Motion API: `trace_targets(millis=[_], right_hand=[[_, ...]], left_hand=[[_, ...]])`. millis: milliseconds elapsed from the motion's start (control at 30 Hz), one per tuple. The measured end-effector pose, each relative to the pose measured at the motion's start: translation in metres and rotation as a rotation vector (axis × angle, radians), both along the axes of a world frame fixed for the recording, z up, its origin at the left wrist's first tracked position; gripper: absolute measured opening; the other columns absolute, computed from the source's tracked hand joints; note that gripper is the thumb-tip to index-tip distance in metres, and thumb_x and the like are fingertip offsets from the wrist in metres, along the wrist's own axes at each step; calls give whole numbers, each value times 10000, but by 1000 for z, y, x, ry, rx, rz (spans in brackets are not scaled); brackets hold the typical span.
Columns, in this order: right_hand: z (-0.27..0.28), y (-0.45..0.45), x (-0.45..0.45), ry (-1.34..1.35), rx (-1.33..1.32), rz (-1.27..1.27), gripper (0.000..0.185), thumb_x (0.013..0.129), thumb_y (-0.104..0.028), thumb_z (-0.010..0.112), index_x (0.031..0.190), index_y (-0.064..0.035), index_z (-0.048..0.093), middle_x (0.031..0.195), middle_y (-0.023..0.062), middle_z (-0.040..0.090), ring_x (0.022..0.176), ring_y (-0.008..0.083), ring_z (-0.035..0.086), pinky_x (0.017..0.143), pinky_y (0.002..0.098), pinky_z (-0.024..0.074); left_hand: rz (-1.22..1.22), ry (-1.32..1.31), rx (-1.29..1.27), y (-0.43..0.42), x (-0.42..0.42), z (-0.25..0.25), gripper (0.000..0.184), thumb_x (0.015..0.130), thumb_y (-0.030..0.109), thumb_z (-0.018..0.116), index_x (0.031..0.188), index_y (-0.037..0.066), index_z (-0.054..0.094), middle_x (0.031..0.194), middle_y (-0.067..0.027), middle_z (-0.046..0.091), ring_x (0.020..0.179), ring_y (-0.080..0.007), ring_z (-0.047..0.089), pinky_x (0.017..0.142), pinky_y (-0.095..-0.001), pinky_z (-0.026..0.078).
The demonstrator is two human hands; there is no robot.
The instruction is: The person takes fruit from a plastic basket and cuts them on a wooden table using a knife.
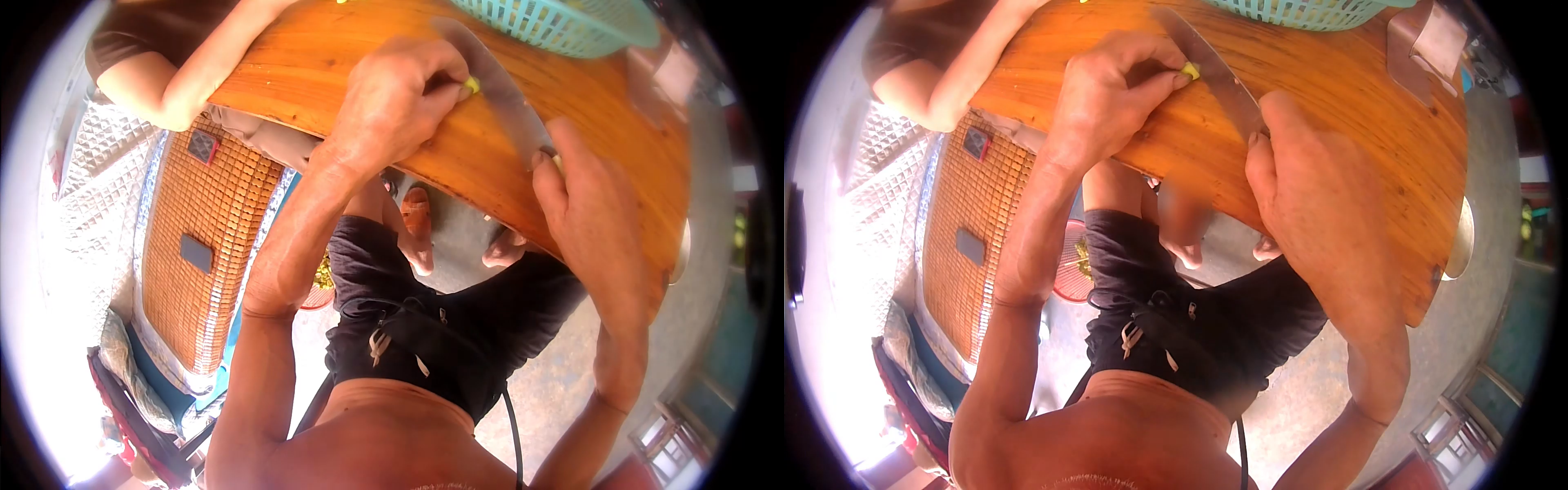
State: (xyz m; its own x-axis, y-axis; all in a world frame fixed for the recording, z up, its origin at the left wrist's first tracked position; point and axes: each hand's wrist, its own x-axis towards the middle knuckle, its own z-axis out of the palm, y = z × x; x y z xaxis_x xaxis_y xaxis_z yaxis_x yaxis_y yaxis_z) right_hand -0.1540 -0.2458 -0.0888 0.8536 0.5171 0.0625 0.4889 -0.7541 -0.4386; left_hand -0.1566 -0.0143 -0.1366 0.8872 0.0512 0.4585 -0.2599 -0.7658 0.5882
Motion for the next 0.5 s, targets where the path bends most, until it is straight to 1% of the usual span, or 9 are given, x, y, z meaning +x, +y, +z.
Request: trace_targets(millis=[67,133,167,233,467,500], right_hand=[[0,2,0,-24,-22,-4,149,1018,-167,548,1086,-35,560,913,292,650,884,519,603,742,573,444],[1,4,-1,-55,-48,-5,161,1023,-179,546,1100,-38,555,912,293,648,880,520,598,741,579,439],[2,5,-1,-53,-50,-6,161,1023,-179,546,1100,-38,555,912,293,648,880,520,598,741,579,439],[2,6,1,-15,-54,-3,177,1028,-193,543,1116,-39,541,914,293,647,883,522,593,738,587,432],[-1,13,6,-56,-33,7,178,1027,-198,536,1086,-31,511,912,300,639,884,527,586,737,602,415],[1,15,5,-5,-30,-11,179,1025,-199,536,1077,-30,507,906,303,637,880,531,583,738,607,412]], left_hand=[[-5,-12,3,1,1,-1,164,868,127,818,1005,63,758,932,-87,722,805,-197,725,712,-327,588],[-5,-37,40,2,2,-1,171,858,131,820,1007,73,760,927,-97,722,807,-224,729,742,-342,586],[-5,-36,38,2,1,0,171,858,131,820,1007,73,760,927,-97,722,807,-224,729,742,-342,586],[-8,-60,52,2,1,0,172,849,127,820,1003,77,760,927,-106,722,823,-252,729,779,-354,582],[-3,-10,15,1,0,2,159,850,122,815,992,77,761,944,-107,725,859,-256,729,804,-355,579],[-9,-32,31,2,1,1,157,850,120,813,992,76,761,946,-105,724,859,-254,729,806,-354,579]])
